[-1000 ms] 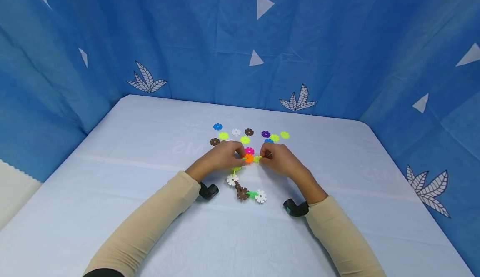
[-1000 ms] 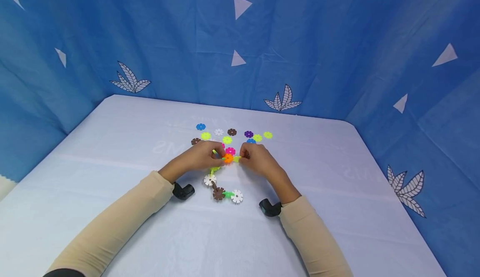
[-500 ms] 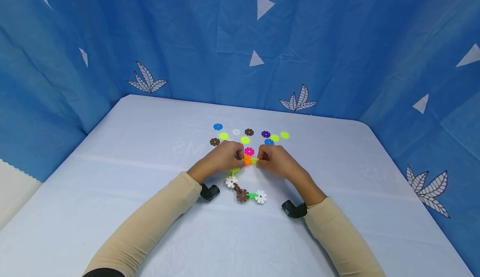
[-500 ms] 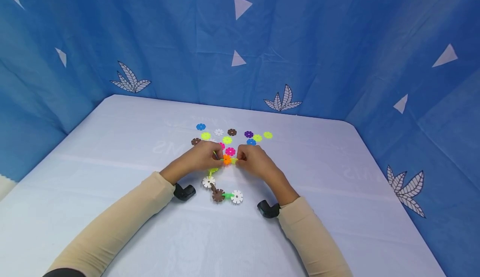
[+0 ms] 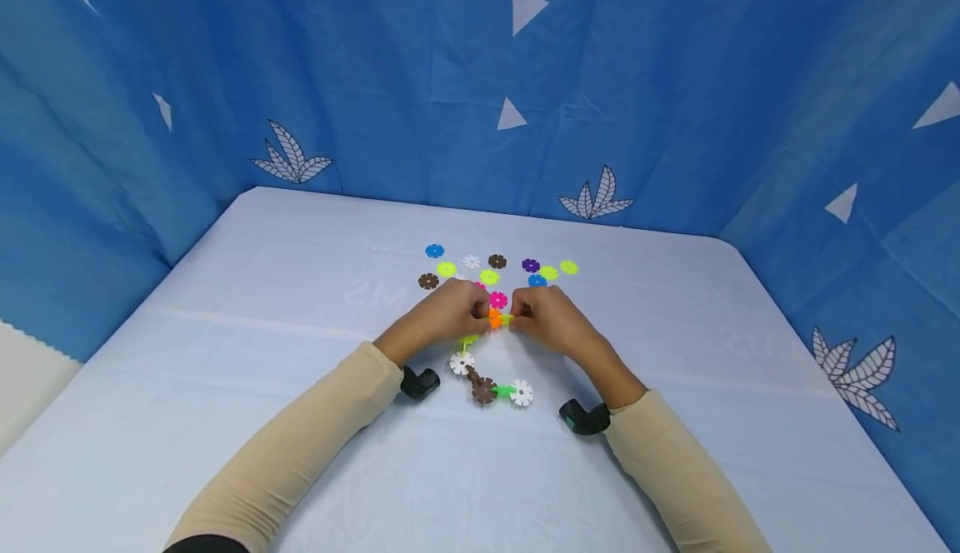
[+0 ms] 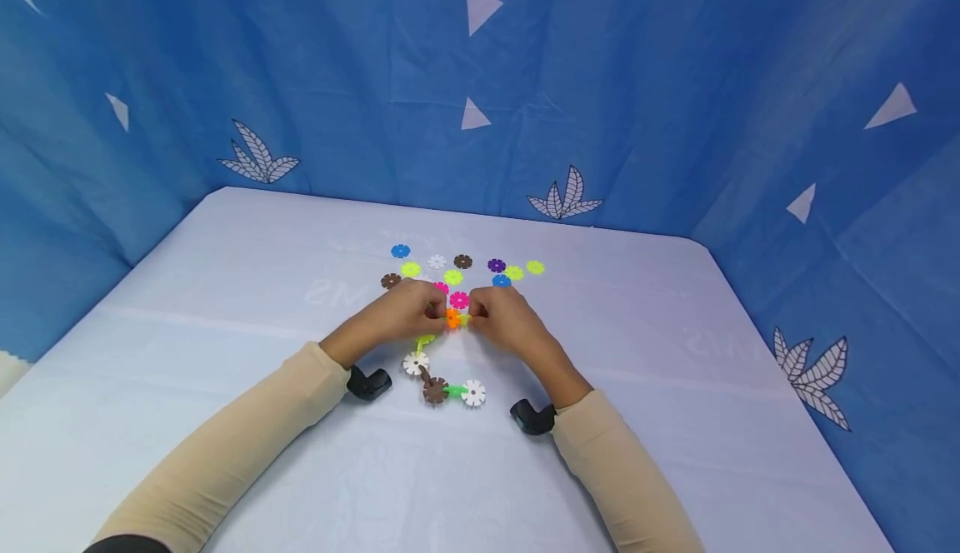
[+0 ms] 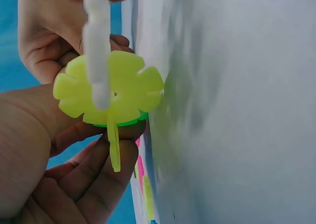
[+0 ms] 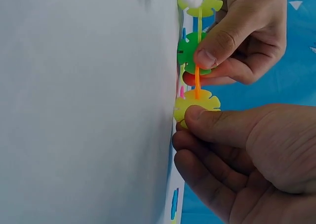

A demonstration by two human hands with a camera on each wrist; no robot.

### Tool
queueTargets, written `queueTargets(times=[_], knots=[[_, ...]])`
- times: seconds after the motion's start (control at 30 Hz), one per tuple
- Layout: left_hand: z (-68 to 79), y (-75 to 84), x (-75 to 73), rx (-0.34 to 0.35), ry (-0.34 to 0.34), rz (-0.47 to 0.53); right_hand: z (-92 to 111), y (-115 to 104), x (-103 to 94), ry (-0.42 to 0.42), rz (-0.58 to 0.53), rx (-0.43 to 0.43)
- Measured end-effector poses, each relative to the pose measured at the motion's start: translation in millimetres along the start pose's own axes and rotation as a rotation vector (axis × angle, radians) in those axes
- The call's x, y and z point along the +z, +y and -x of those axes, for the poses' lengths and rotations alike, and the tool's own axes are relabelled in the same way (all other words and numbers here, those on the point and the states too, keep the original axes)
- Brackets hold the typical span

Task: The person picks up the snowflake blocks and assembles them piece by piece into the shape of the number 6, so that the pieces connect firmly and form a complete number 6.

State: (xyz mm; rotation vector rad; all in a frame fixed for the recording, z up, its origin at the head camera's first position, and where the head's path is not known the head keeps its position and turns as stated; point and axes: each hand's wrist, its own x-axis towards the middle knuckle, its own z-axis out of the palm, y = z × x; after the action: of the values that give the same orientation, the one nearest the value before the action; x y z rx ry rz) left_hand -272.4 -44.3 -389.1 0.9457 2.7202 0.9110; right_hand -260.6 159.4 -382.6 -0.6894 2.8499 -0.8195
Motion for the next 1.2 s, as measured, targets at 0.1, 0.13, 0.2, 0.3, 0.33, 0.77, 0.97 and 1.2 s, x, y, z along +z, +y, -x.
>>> queueTargets(times=[0.1, 0.13, 0.2, 0.3, 0.33, 0.77, 0.97, 1.2], knots=[[0.9, -0.6, 0.5, -0.007, 0.000, -0.005, -1, 0, 0.7, 0.001, -0.003, 0.010], [1.3, -0.6, 0.7, -0.014, -0.001, -0.008, -1, 0, 0.9, -0.002, -0.010, 0.017], [2.0, -0.8, 1.4, -0.037, -0.001, -0.008, -1, 1, 1.2, -0.013, -0.030, 0.030], [3.3, -0.6, 2.1, -0.088, -0.001, -0.002, -2, 3, 1.2, -0.045, -0.061, 0.027], [3.4, -0.6, 2.3, -0.106, -0.002, 0.000, -2, 5, 1.0, -0.060, -0.066, 0.025], [-0.9, 2.3, 0.0, -0.125, -0.059, -0.063, 1, 22, -3.3, -0.235, 0.034, 0.048], [0.9, 1.6, -1.5, -0.140, -0.068, -0.054, -1, 19, -3.0, -0.221, 0.026, 0.055], [2.5, 1.6, -2.3, -0.146, -0.079, -0.054, -2, 18, -3.3, -0.146, 0.002, 0.113]])
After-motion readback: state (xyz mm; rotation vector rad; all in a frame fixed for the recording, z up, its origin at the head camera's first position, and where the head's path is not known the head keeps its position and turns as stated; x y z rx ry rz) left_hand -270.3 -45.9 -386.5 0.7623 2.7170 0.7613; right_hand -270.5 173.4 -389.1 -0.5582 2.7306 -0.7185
